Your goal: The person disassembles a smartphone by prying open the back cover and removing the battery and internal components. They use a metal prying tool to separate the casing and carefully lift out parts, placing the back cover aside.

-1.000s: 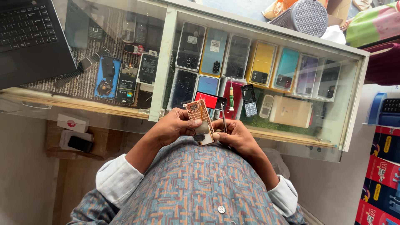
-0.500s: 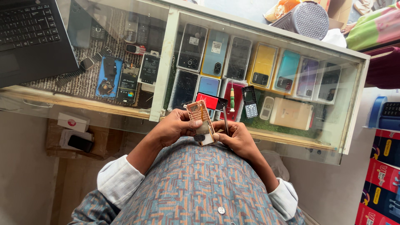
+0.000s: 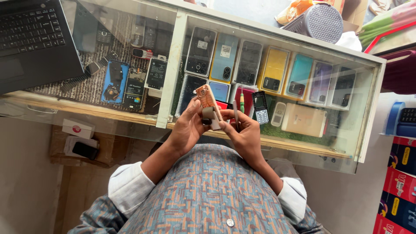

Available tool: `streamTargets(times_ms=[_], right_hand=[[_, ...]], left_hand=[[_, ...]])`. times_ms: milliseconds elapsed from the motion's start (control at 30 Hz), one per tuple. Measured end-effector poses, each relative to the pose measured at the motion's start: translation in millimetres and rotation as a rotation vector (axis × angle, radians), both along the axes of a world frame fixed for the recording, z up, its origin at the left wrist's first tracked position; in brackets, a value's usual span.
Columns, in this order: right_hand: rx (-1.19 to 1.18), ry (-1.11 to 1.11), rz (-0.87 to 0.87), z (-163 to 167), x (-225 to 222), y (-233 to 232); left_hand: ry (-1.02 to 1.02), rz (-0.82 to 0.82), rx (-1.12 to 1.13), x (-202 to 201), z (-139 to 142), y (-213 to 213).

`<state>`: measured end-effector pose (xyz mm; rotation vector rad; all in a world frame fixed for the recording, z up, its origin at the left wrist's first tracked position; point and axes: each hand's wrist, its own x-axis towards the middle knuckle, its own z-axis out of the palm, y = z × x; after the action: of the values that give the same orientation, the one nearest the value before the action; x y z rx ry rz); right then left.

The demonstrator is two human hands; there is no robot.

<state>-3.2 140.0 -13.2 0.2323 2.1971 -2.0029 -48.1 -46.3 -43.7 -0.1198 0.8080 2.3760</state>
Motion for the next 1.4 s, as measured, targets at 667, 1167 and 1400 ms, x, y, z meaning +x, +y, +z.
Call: streamTargets(times_ms=[667,1167,1400], right_hand=[[0.492,0.747,0.170,37.0,1.2,-1.9],[0.507,0.617,0.161,42.6,-0.9,-2.6],[0.788,0.754,0.341,51.6,-10.4,-13.1]], left_hand=[[-0.071,0.043,0.176,-7.5,6.5,9.2],[-0.036,0.023,0.170,-11.8,15.1,10.5],[-0.012,-0.006,0.025,-11.3,25.2,18.7]])
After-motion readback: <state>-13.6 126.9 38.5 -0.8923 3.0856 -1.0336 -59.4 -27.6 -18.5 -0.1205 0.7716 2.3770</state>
